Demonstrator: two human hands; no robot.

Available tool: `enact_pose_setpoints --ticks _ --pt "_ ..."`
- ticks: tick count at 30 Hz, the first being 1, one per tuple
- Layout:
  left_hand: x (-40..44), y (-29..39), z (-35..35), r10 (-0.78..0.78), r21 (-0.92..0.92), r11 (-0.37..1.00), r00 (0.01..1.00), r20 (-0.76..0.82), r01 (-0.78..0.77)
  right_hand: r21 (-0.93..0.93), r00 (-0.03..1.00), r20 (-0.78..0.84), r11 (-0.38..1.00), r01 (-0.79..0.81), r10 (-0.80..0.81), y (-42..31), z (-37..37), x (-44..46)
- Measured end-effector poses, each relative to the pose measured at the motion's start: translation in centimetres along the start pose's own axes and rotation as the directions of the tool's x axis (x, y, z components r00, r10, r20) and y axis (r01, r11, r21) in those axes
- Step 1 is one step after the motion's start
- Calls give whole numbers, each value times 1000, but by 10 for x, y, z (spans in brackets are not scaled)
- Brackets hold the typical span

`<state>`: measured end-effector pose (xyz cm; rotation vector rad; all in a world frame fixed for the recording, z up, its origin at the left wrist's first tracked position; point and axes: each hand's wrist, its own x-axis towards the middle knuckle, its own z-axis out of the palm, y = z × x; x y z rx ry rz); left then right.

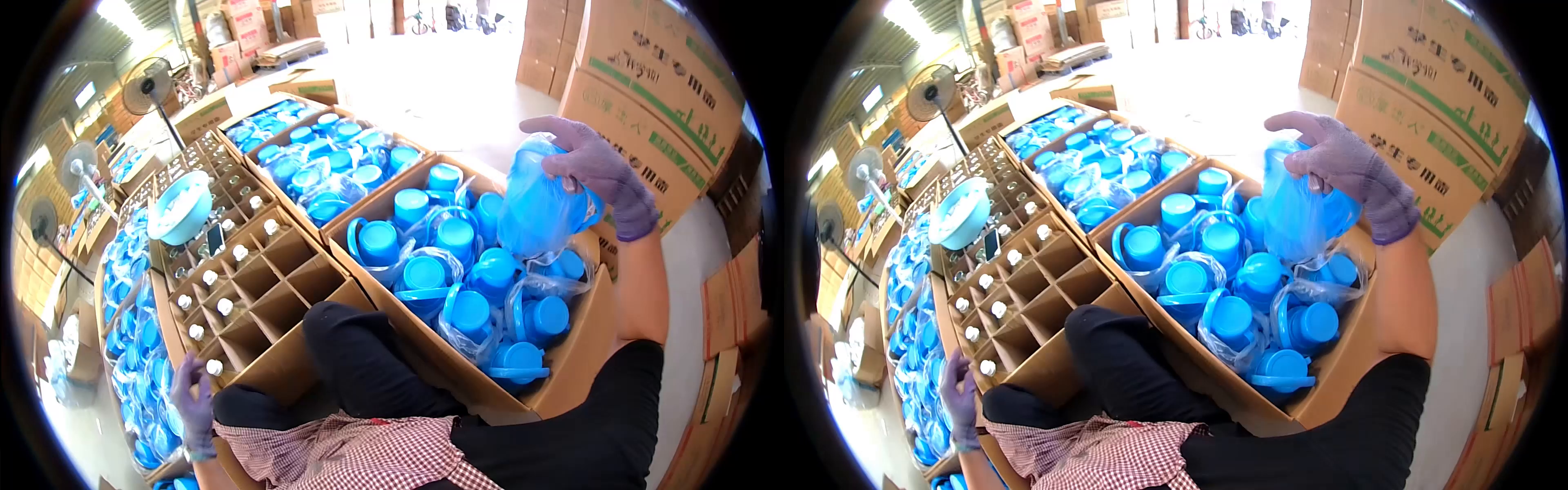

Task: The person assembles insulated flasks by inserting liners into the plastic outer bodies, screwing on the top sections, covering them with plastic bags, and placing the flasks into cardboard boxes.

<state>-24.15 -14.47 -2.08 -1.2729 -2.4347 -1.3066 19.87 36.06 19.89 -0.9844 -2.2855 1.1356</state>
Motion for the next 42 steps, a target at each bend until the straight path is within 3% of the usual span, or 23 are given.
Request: enact_pose_setpoints --ticks 2,7,10,13,15,16,17,19,22,23,25,27,29,31,32,33,34,35,37,38,40,41,42 --pt "18 61 22 36 -102 994 993 110 -25 -235 980 82 953 194 -179 -69 6 -28" --pt "36 160 32 503 -297 834 862 63 -465 -508 845 413 684 524 -341 -221 27 -83" --pt "31 206 22 577 -411 706 805 -138 -577 -356 653 688 637 684 -317 -282 52 -75" --pt "10 202 15 632 -240 693 733 -251 -679 -128 430 848 669 732 -309 -311 123 -53" --pt "-3 178 15 463 -562 672 866 -188 -482 143 172 877 585 798 -449 -299 183 0" --pt "-13 171 14 286 -751 622 957 -45 -221 208 162 851 603 770 -500 -289 217 27" --pt "-20 139 23 217 -645 738 975 -50 -197 267 160 822 619 738 -546 -281 250 46" --pt "-42 90 45 -15 -612 790 997 -75 -34 -84 320 663 358 930 -677 -261 303 43" --pt "-83 16 69 -189 -653 711 966 179 260 -47 334 639 398 916 -693 -206 371 25" --pt "-104 -5 74 -218 -585 709 912 348 392 -43 -131 627 -201 979 -768 -148 412 33" --pt "-152 -12 76 -237 -436 790 870 432 431 -366 -333 671 -687 628 -662 -103 425 -34" --pt "-173 12 39 -232 -382 763 773 590 521 -76 -140 817 -346 935 -559 -96 426 -71" --pt "-183 -5 21 -62 -351 743 581 812 570 44 24 886 135 990 -464 -88 424 -92" --pt "-160 -12 -23 -77 -114 934 502 862 339 102 36 926 341 935 -375 -107 411 -93" --pt "-124 17 -53 -223 88 960 531 817 267 232 2 851 380 895 -524 -98 418 -89" --pt "-90 41 -81 -297 159 954 716 631 256 365 -9 746 398 842 -666 -78 428 -87" --pt "-80 21 -70 -12 103 995 999 52 7 489 1 618 386 782 -786 -69 435 -80" --pt "-49 43 -78 -102 30 994 979 -176 109 396 -20 739 411 821 -673 -77 433 -75" --pt "4 0 -40 -114 -372 926 895 -430 -60 196 -21 917 404 894 -398 -108 417 -68" --pt "29 -29 -14 -200 -599 801 935 -293 -17 93 1 970 375 922 -243 -116 416 -61" --pt "49 -57 33 -267 -921 294 947 180 258 444 -248 860 415 794 -446 -113 421 -28" --pt "47 -68 67 -179 -876 -89 857 483 475 597 -337 771 428 678 -540 -102 426 -7" --pt "53 -64 69 -168 -882 -120 866 470 456 727 -435 630 291 622 -644 -84 445 17"
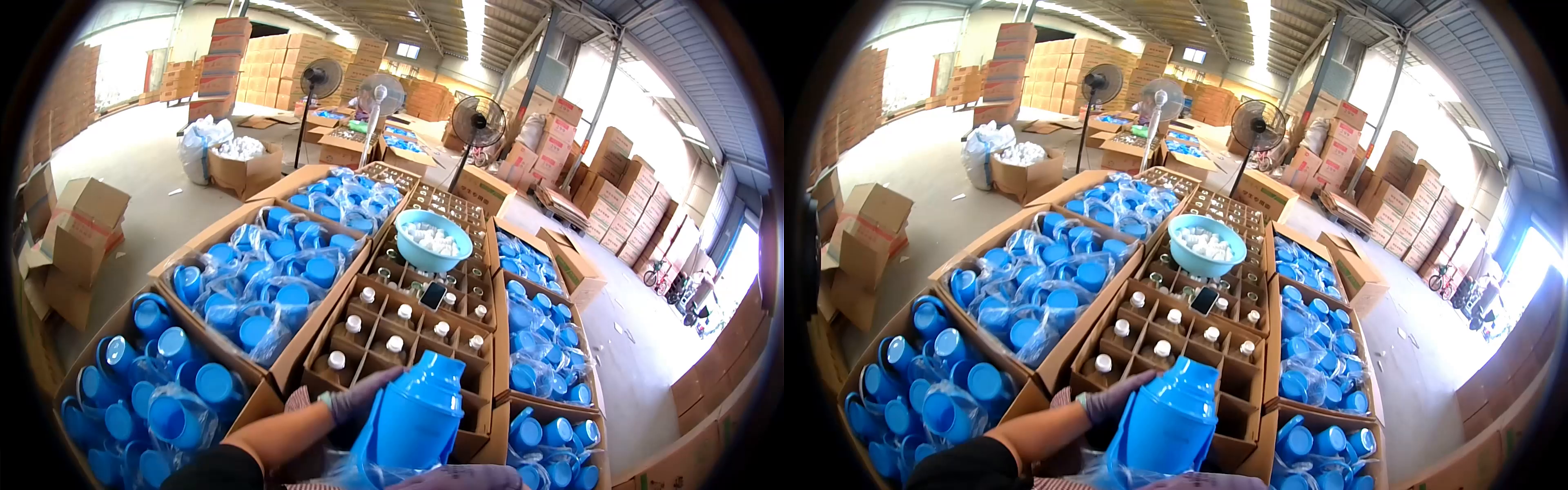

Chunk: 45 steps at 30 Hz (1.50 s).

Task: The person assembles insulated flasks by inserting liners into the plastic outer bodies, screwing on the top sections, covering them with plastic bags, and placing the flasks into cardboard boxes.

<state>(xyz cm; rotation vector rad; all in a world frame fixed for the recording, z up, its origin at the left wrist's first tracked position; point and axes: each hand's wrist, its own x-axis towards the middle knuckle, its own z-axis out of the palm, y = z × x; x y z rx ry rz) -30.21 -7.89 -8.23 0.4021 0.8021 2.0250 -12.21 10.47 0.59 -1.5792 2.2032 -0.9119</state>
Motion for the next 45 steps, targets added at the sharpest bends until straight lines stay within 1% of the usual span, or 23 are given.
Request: enact_pose_setpoints --ticks 3,5,6,8,10,11,13,14,17,18,19,21,23,26,27,31,32,35,36,37,39,43,45 --pt "3 4 -1 14 -74 997 997 76 -8 323 897 -94 865 -383 432 -7 -59 -3" --pt "2 1 -10 28 -34 999 998 60 -26 60 515 -799 893 -446 311 9 -46 12" --pt "-5 7 0 35 -88 996 999 12 -34 -273 519 -853 803 -529 52 16 -55 29" --pt "-25 20 -6 262 437 879 959 -104 -193 -234 474 -878 801 -551 69 63 -36 20" --pt "-48 23 -1 555 780 531 831 -24 -332 445 224 -840 863 -238 495 85 -6 18" --pt "-58 26 15 604 785 391 777 175 -480 776 282 -566 616 -133 774 122 10 -23" --pt "-61 24 36 519 572 170 566 640 -803 843 271 -476 522 -132 837 158 21 -45" --pt "-58 23 36 566 642 40 547 617 -765 793 81 -608 609 17 789 144 24 -38" --pt "-19 1 -23 664 783 535 731 -159 -316 277 378 -848 919 -280 371 92 -5 -16" --pt "-31 13 2 410 593 772 892 -188 -230 46 489 -847 945 -324 209 87 -6 -10" --pt "-39 15 16 529 742 526 843 97 -415 98 293 -936 946 -308 192 91 3 -2" --pt "-57 25 45 501 646 146 619 605 -749 681 262 -520 580 -448 813 155 28 -51" --pt "-68 28 57 411 563 -185 457 789 -806 539 298 -626 676 -502 721 139 22 -46" --pt "-37 21 31 688 906 356 721 -86 -231 129 383 -881 919 -373 279 73 -9 -6" --pt "-39 10 32 610 758 566 783 -123 -322 -36 392 -916 952 -303 90 71 -15 3" --pt "-64 17 37 418 645 -65 567 710 -761 402 284 -809 837 -371 514 136 19 -40" --pt "-60 24 37 515 728 -106 588 623 -678 295 285 -850 848 -441 444 130 11 -35" --pt "-49 29 35 583 902 417 794 -171 -111 -33 373 -918 910 -414 136 103 -1 -7" --pt "-48 35 47 608 954 139 783 129 -265 -96 427 -901 926 -365 75 91 -4 -4" --pt "-48 42 62 542 898 -144 727 422 -415 378 311 -844 896 -234 437 131 17 -23" --pt "-61 50 54 330 739 20 702 631 -673 528 317 -656 717 -455 685 160 20 -44" --pt "-54 29 47 534 883 -25 740 409 -469 133 271 -942 963 -235 196 98 -3 -12" --pt "-41 31 49 611 936 26 747 263 -351 331 305 -881 932 -149 362 120 13 -13"
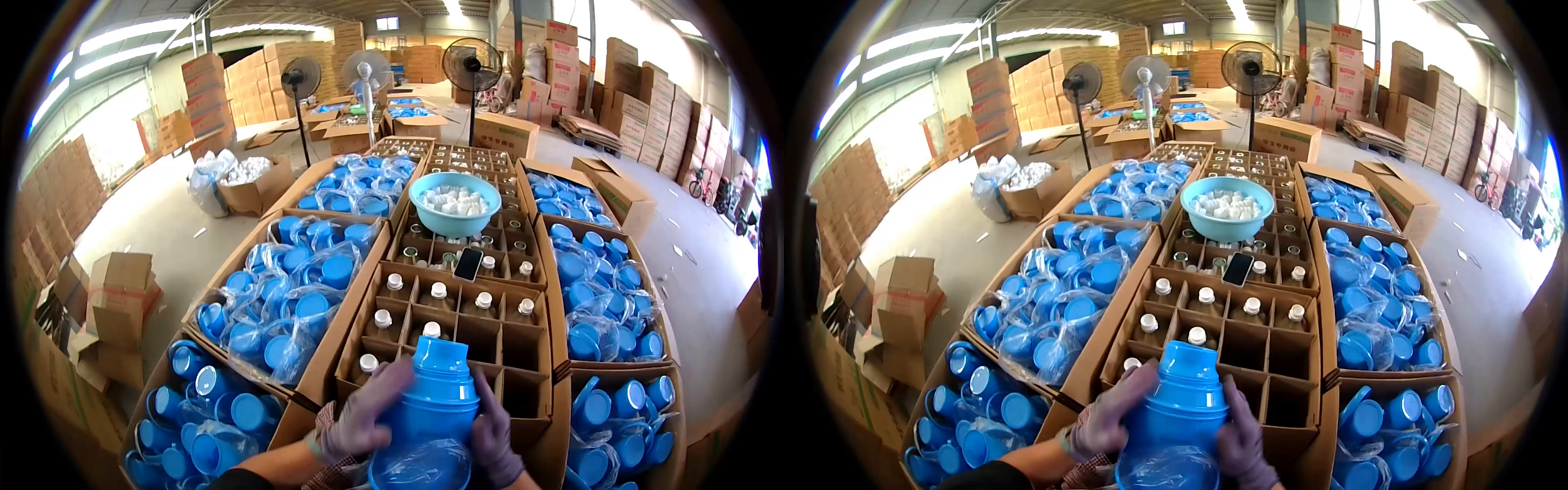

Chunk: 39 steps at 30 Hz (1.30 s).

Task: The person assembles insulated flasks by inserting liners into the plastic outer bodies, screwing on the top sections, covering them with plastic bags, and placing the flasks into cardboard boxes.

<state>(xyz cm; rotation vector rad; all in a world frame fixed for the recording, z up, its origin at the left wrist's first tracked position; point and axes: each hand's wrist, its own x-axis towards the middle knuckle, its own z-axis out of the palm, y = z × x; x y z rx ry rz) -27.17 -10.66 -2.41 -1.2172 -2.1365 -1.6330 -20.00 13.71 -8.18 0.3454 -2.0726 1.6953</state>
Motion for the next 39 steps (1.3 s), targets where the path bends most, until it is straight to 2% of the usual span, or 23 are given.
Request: enact_pose_setpoints --ticks 1,2,3,4,5,7,8,9,11,13,15,16,18,20,22,23,24,29,31,32,34,36,39 --pt "-2 0 -7 144 -71 988 986 84 -138 -19 858 162 871 -491 487 10 -15 10" --pt "-4 0 -15 288 -171 951 943 169 -259 -119 466 295 516 -848 834 20 -35 17" --pt "-7 0 -22 419 -286 893 874 246 -348 -231 640 303 706 -669 706 24 -38 14" --pt "-6 -6 -19 335 -163 937 929 159 -310 -351 785 296 826 -441 545 16 -37 17" --pt "-9 -16 -10 47 -68 997 999 0 -46 -267 907 272 931 -251 322 5 -34 17" --pt "-12 -24 2 -328 -173 935 940 -98 308 -133 986 132 983 124 -107 -35 -14 11" --pt "0 -2 1 -129 -74 989 991 -41 126 -195 980 75 961 195 -183 -27 -3 9" --pt "11 20 0 76 0 997 997 18 -76 -178 984 141 980 -83 109 6 -13 1" --pt "9 14 -31 344 -236 930 891 296 -281 98 736 144 731 -675 661 76 -34 -18" --pt "19 -4 -31 271 -198 950 953 136 -241 181 918 34 901 -394 394 61 -36 -7" --pt "22 -40 -10 -291 -217 941 948 -129 259 200 961 -19 943 -267 276 10 -24 8" --pt "31 -64 0 -484 -320 839 873 -68 440 133 977 -11 969 -209 213 -1 -18 14" --pt "47 -76 10 -534 -601 461 745 400 653 68 984 139 990 -121 111 -20 -11 26" --pt "59 -58 8 -591 -542 222 554 587 811 69 980 120 983 -168 159 -22 -6 29" --pt "66 -50 2 -421 -399 650 743 520 647 475 900 227 765 -435 371 -2 -6 33" --pt "68 -35 0 -382 -293 771 779 497 565 556 829 365 615 -560 425 7 -9 40" --pt "71 -22 -1 -386 -160 848 796 465 505 510 841 380 671 -538 385 1 -12 50" --pt "71 -2 3 -333 -118 922 911 244 369 588 818 431 569 -575 381 23 2 98" --pt "66 41 20 -238 -578 781 968 74 236 437 829 400 715 -547 390 72 0 108" --pt "66 39 18 -186 -660 739 982 -3 138 301 843 374 809 -504 386 89 -2 111" --pt "66 35 13 -78 -779 623 985 -156 -74 394 847 322 754 -526 423 48 -2 109" --pt "87 5 -9 -172 -519 854 925 -339 -31 459 882 286 754 -470 375 24 -12 101" --pt "74 -73 10 -583 -684 584 812 21 437 440 840 514 788 -431 173 0 -9 90"
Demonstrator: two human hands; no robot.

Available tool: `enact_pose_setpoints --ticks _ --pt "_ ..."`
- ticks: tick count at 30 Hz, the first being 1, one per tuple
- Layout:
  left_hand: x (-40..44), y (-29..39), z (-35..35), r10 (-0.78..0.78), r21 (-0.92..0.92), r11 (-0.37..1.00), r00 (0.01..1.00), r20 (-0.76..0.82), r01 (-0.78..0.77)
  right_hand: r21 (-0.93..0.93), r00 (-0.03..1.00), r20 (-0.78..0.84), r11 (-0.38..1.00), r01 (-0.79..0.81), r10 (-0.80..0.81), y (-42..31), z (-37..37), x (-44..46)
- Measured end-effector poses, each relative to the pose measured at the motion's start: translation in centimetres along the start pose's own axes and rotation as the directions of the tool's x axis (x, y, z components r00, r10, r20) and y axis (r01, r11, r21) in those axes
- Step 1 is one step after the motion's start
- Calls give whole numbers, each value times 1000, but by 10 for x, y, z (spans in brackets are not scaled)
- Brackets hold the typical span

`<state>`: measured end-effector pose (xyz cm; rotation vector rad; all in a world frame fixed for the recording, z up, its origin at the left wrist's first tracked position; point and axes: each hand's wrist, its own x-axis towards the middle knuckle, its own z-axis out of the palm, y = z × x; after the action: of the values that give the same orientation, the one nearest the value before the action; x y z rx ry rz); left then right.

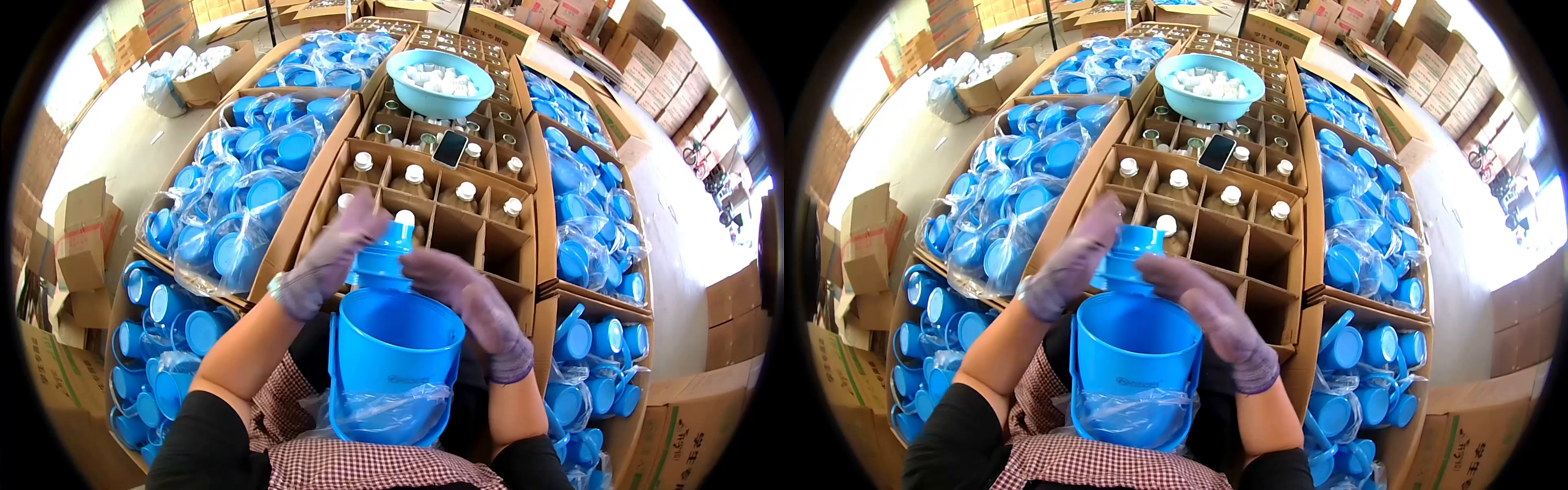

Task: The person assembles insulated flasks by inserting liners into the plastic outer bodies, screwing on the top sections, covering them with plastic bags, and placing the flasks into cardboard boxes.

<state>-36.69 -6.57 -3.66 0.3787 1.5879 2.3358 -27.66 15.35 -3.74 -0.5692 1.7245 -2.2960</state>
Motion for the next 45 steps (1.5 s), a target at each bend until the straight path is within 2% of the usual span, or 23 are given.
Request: enact_pose_setpoints --ticks 1,2,3,7,9,11,13,15,17,19,23,25,28,29,31,33,35,37,39,41,42,44,45 --pt "7 -16 1 -187 16 982 982 -17 187 5 996 79 999 -42 41 -10 14 1" --pt "16 -39 -16 -248 126 966 953 175 228 -218 994 103 976 -8 31 -15 14 6" --pt "20 -69 -38 -305 -114 926 890 339 361 -190 997 50 980 -50 61 -14 8 16" --pt "54 -93 -57 -375 94 927 907 195 363 -130 956 -267 978 -163 124 28 -59 38" --pt "51 -83 -46 -455 48 890 889 49 453 -452 850 -383 729 -515 362 47 -78 43" --pt "57 -101 -60 -568 -39 823 823 -18 567 -678 940 -269 652 -339 209 107 -96 35" --pt "51 -97 -58 -572 -83 818 820 -16 569 -860 928 -352 351 -371 121 126 -73 37" --pt "45 -101 -60 -524 -157 840 852 13 519 -875 914 -401 272 -401 56 159 -86 47" --pt "45 -92 -72 -659 -204 729 751 48 653 -950 946 -150 309 -57 -288 130 -78 62" --pt "41 -88 -72 -466 -342 808 876 126 480 -934 893 -45 336 122 -448 92 -62 86" --pt "45 -54 -97 -228 -413 846 930 289 336 -897 718 341 18 441 -607 48 -37 131" --pt "36 -36 -109 -136 -432 877 970 201 212 -805 702 478 58 591 -528 36 -34 152" --pt "20 -25 -158 -41 -613 785 995 93 90 -728 807 243 449 519 -538 33 -26 172" --pt "5 -18 -159 -6 -625 777 991 -132 -78 -691 854 117 577 437 -506 47 -39 175" --pt "-18 -13 -181 51 -726 660 975 -215 -195 -689 989 109 710 146 -98 102 -60 189" --pt "-44 -9 -193 159 -769 620 985 -67 -152 -555 921 317 832 -11 224 177 -50 192" --pt "-62 -4 -193 167 -696 694 981 -95 -186 -698 853 503 518 495 -138 233 -26 183" --pt "-80 0 -181 172 -670 713 978 -121 -208 -837 921 372 472 276 120 255 -12 176" --pt "-93 4 -176 126 -545 789 943 -309 -283 -887 940 285 423 185 186 251 -6 184" --pt "-101 8 -196 175 -676 708 978 -115 -206 -861 956 281 461 214 82 213 -2 182" --pt "-103 14 -202 153 -643 737 978 -140 -207 -852 968 199 515 94 152 173 5 182" --pt "-107 29 -205 92 -580 794 979 -183 -183 -764 960 243 583 277 -137 120 -2 186" --pt "-103 36 -196 106 -577 795 979 -171 -187 -810 941 271 480 338 -204 84 -7 188"
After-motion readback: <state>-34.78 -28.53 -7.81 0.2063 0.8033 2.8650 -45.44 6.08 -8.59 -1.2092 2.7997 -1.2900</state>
